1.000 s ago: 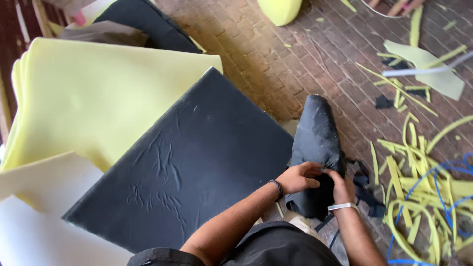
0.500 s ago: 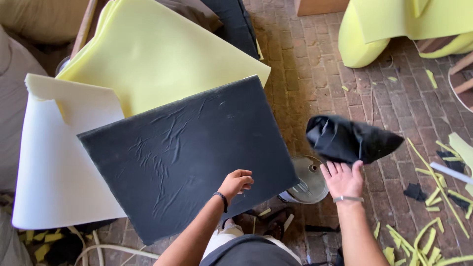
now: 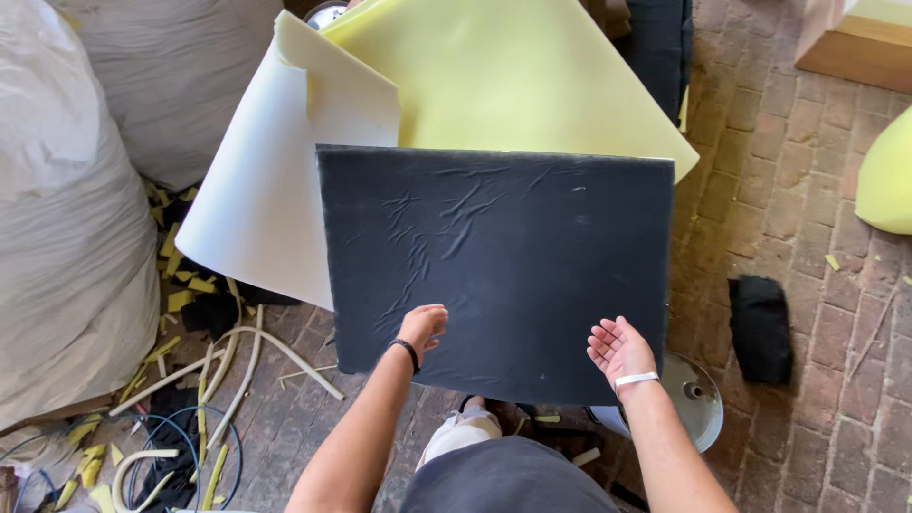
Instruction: The person cuts a black fabric sheet on a wooden workbench using shears, trims the edges, and folds the cut pieces. Then the person places a yellow foam sheet on the workbench and lays a piece of gray fabric on top, smoothing it out.
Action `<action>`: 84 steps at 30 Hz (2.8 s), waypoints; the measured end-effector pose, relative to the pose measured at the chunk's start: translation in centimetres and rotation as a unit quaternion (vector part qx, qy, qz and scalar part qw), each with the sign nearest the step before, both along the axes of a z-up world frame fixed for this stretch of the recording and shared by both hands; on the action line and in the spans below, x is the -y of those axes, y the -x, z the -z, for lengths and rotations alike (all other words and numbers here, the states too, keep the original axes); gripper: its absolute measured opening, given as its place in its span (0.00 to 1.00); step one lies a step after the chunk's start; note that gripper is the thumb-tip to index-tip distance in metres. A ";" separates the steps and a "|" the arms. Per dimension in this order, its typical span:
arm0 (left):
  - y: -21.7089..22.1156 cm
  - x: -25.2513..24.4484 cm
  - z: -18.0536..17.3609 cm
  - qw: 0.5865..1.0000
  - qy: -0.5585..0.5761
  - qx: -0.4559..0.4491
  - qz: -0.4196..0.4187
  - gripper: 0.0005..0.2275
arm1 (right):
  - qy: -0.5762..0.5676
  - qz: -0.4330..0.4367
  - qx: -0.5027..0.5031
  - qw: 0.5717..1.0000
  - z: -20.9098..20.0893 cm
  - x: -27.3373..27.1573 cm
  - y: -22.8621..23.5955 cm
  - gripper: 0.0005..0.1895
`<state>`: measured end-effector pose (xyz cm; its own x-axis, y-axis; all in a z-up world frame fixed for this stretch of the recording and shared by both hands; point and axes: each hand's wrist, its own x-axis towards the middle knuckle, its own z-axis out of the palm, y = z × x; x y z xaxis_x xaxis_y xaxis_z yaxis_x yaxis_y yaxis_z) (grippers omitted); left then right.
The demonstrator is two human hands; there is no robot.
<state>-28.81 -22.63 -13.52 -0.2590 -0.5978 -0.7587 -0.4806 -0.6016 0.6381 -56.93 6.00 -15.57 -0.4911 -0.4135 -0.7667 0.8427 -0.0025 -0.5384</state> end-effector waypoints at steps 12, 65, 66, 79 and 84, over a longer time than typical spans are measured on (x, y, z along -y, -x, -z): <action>-8.8 25.1 10.1 0.973 0.198 0.094 -0.069 0.39 | -0.111 -0.003 -0.025 0.994 -4.8 6.8 -2.7 0.15; 24.3 23.1 -6.2 0.669 0.398 0.156 0.608 0.24 | -0.180 0.162 -0.032 0.970 -6.9 -4.6 -12.7 0.12; 24.0 20.5 -7.3 0.661 0.420 0.124 0.610 0.23 | -0.182 0.150 -0.037 0.971 -7.0 -3.7 -12.4 0.12; 20.6 -5.3 -25.4 0.438 0.487 -0.410 0.635 0.13 | -0.398 -0.099 -0.743 0.529 -26.5 -0.4 -10.0 0.48; 19.4 -15.0 -27.5 0.279 0.482 -0.493 0.668 0.09 | -0.461 -0.261 -0.506 0.681 -30.2 -8.5 -12.4 0.46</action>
